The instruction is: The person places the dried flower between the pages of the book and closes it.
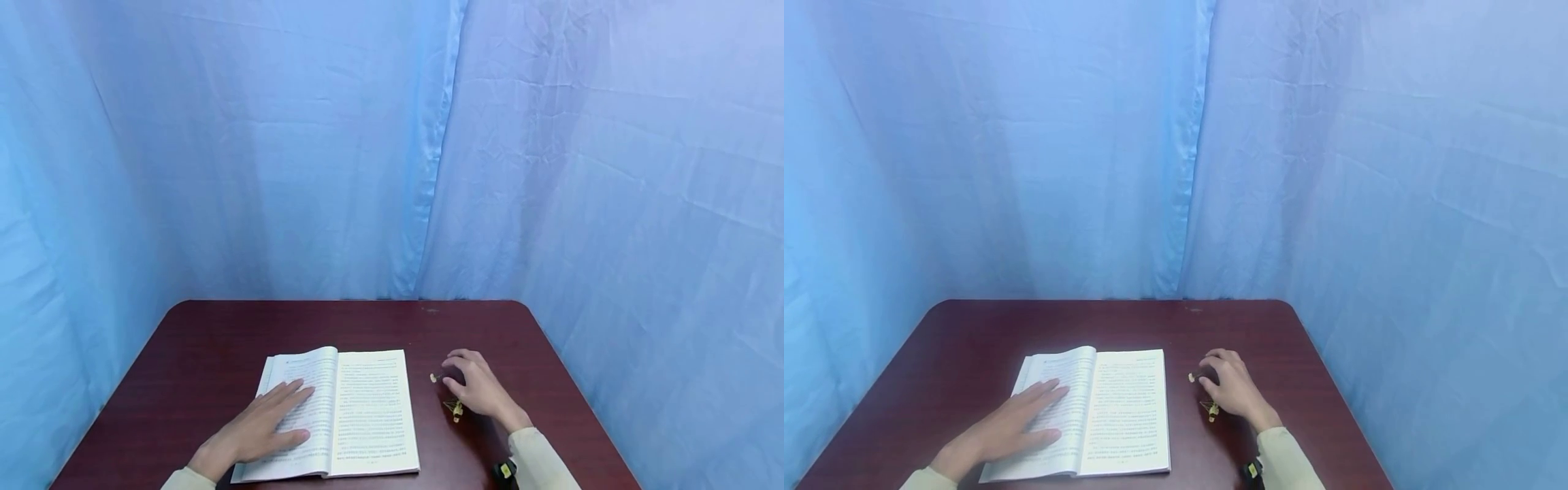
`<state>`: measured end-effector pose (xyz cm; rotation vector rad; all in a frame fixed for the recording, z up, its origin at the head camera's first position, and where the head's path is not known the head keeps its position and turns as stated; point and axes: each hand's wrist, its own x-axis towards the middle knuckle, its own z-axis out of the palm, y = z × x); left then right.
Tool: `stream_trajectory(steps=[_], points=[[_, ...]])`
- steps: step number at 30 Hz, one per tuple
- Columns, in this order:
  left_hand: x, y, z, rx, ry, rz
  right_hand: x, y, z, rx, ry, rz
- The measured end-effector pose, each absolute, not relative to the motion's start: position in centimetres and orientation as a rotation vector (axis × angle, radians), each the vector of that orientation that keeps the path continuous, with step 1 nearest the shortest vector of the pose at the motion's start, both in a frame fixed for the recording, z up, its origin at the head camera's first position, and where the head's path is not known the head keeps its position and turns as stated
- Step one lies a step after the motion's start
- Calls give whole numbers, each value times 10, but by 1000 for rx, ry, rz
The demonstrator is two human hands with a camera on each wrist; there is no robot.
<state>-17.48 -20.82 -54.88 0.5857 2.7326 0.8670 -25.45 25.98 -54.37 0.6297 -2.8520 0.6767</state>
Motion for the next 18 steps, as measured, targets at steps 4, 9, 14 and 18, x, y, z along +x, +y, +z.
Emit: stream_trajectory(steps=[4, 9, 14, 18], points=[[-175, -209, -550, 595, 2737, 873, -268, 265, -549, 670, -2829, 584], [-175, -206, -548, 634, 2774, 870, -279, 269, -550, 686, -2854, 529], [-177, -206, -547, 626, 2756, 878, -285, 269, -552, 640, -2922, 540], [-178, -206, -547, 622, 2740, 891, -286, 268, -555, 605, -2956, 562]])
